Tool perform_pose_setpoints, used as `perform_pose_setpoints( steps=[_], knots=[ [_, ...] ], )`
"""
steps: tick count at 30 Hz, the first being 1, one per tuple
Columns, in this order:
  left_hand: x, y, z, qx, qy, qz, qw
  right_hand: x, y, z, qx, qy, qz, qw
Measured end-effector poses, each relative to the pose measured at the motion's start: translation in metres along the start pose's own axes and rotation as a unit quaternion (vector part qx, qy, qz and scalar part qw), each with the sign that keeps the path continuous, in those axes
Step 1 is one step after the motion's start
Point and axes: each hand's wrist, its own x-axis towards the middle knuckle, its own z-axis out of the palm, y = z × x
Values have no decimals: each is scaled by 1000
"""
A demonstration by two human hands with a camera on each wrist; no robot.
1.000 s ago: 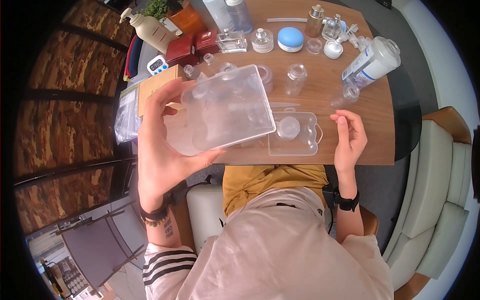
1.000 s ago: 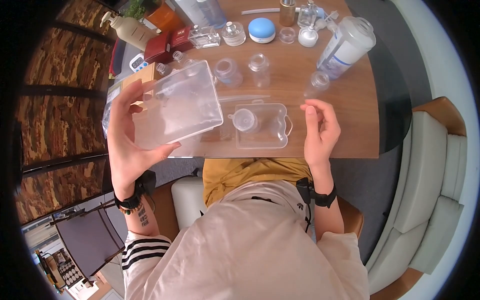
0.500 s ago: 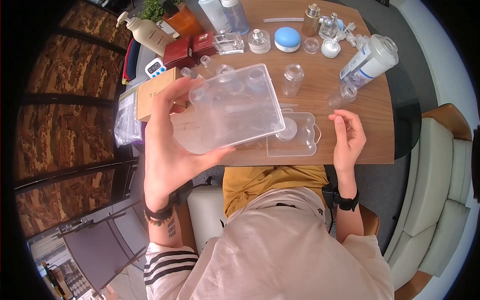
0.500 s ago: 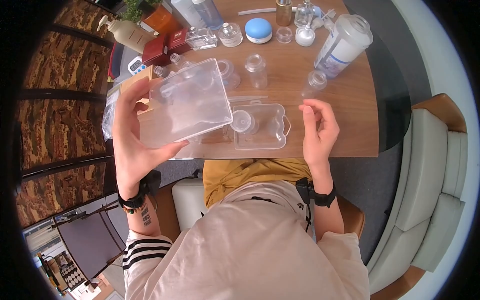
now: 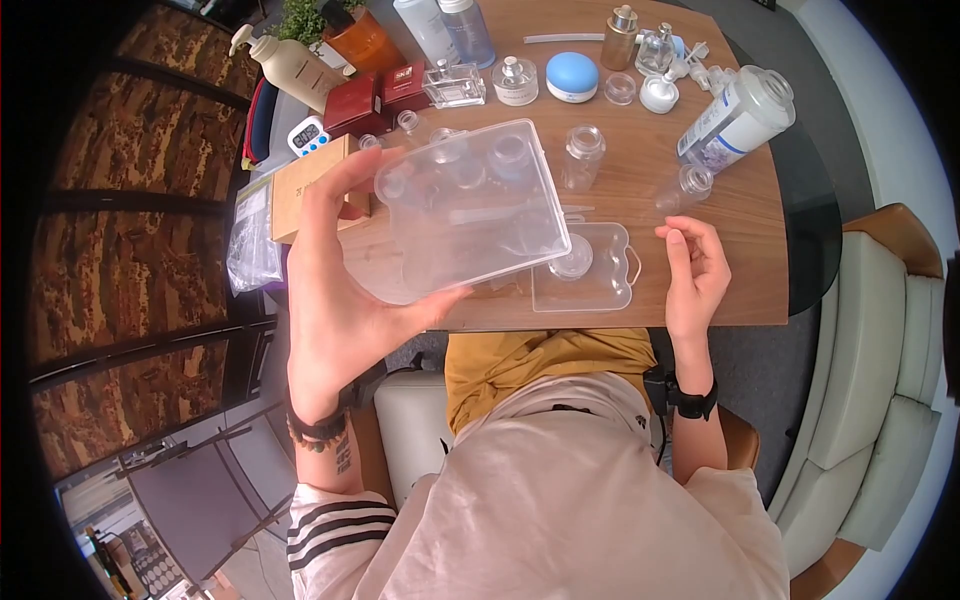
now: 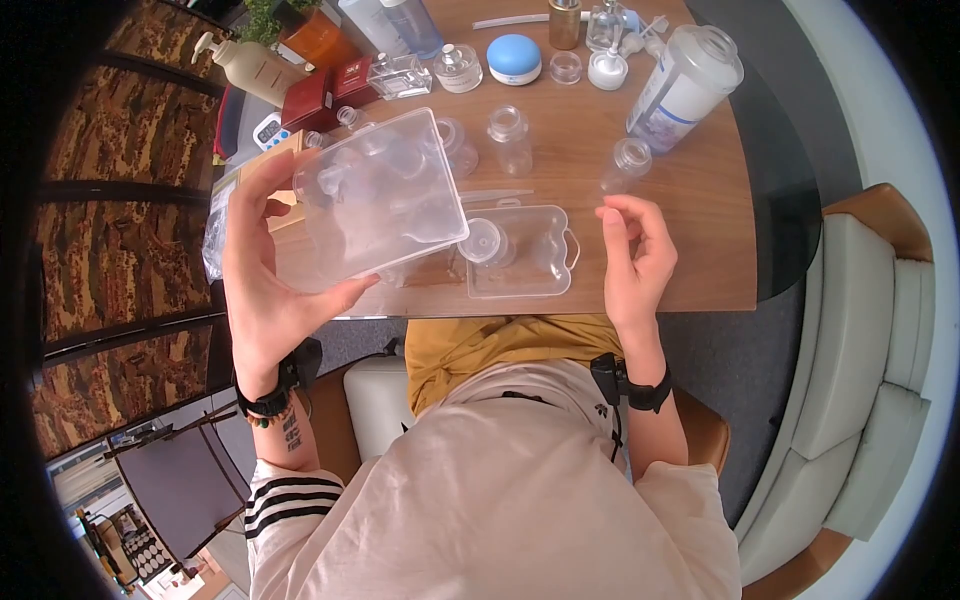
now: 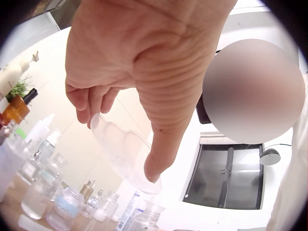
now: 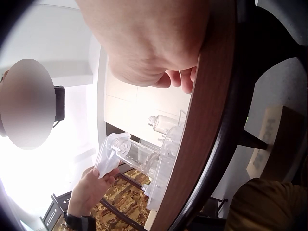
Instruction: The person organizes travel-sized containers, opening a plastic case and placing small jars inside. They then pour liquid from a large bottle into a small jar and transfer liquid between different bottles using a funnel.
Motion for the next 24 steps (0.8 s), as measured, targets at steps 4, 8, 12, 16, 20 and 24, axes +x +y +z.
perform_pose_setpoints(
  steps=[4,8,12,16,20,24],
  knots=[
    [-1,0,0,-8,-9,-15,1000,0,0,0,-1,-2,1,1000],
    [-1,1,1,8,-6,-10,1000,0,0,0,3,-2,4,1000],
    [-1,5,-1,22,-10,-17,1000,0,1,0,-3,-2,1,1000],
    [0,9,-1,36,-12,-20,999,-1,1,-1,-7,-4,6,1000],
    [2,12,-2,50,-17,-21,998,-1,1,0,-5,-3,9,1000],
    [3,14,-2,61,-18,-16,998,-1,3,-1,-8,-4,5,1000]
  ],
)
